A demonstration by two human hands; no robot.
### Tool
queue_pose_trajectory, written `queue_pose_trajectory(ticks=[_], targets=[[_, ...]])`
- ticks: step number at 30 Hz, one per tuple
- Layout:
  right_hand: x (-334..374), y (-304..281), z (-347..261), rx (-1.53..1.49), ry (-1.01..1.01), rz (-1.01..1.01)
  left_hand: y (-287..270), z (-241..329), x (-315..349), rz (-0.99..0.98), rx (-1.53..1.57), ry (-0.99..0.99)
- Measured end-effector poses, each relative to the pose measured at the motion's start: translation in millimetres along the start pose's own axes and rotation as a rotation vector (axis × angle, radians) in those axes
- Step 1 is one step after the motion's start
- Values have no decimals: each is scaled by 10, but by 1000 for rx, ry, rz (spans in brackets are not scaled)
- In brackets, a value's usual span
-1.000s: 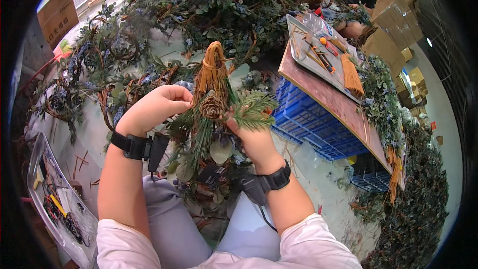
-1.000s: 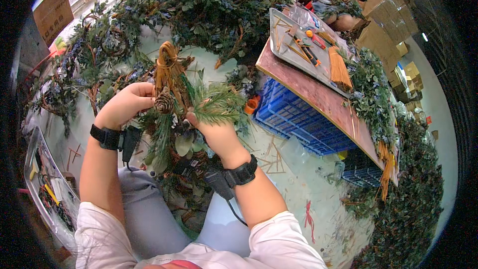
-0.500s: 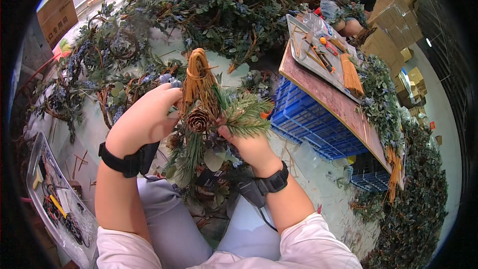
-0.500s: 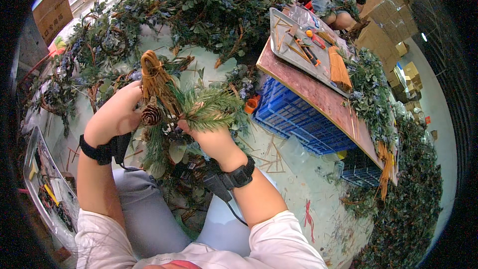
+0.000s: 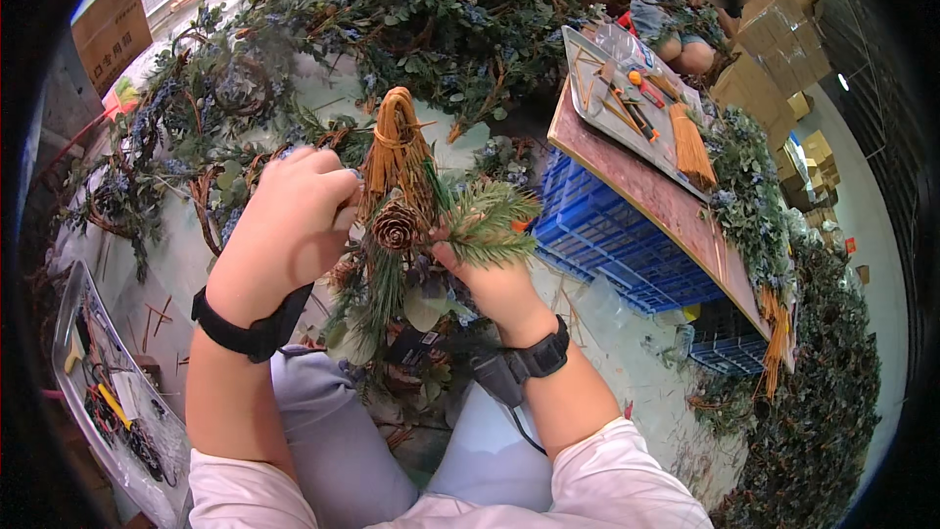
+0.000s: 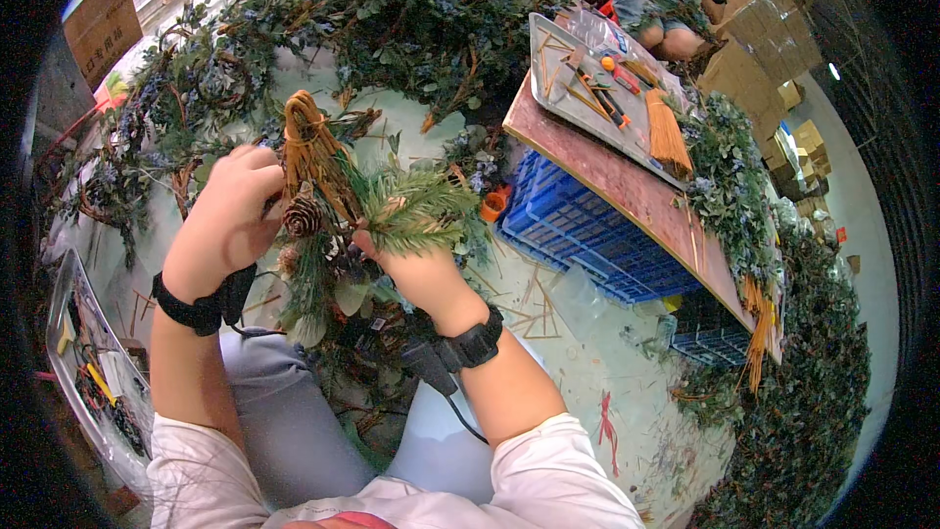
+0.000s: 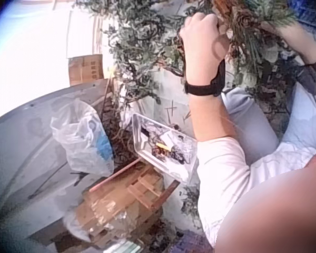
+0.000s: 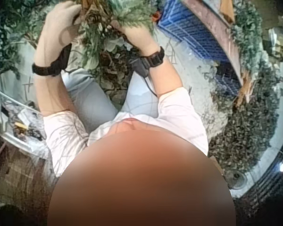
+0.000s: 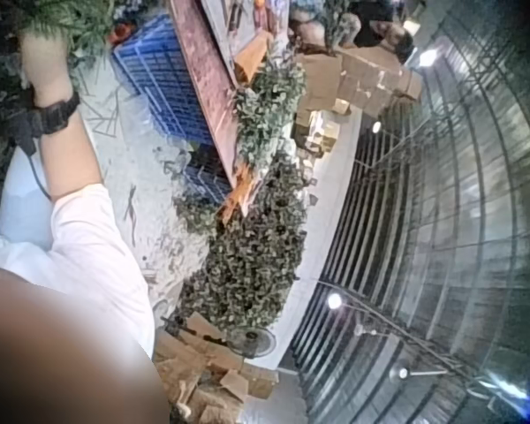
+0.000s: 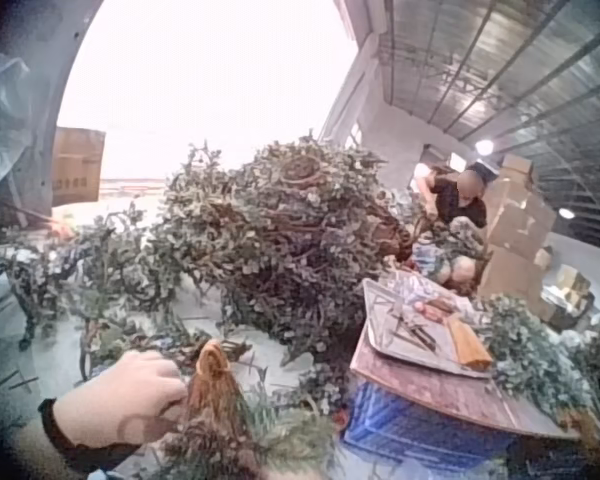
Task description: Assembling decorative wreaths with pine branches, berries, and pinecones.
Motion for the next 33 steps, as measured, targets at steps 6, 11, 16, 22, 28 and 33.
queue_pose_trajectory(ticks=[6, 11, 16, 22, 28, 33], targets=[[-5, -16, 15, 142, -140, 62, -38, 232, -113, 248, -486, 139], [-17, -59, 101, -1, -22, 47, 65, 151, -102, 244, -340, 184], [-8, -41, 100, -65, -22, 45, 225, -100, -58, 166, 315, 130], [12, -43, -20, 8, 9, -6, 204, -171, -29, -33, 481, -116], [-15, -12, 32, 298, -254, 143, 172, -37, -47, -53, 303, -311], [-103, 7, 65, 643, -172, -105, 143, 98, 18, 265, 94, 42]])
Point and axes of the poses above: each hand's wrist, its own x-axis away from the middle knuckle, its own y-axis out of the palm, z = x × y, the point moved 3 cm from there along -x, towards the middle knuckle, and after that the axes turned 9 degrees about y, right-handed, at the moved point
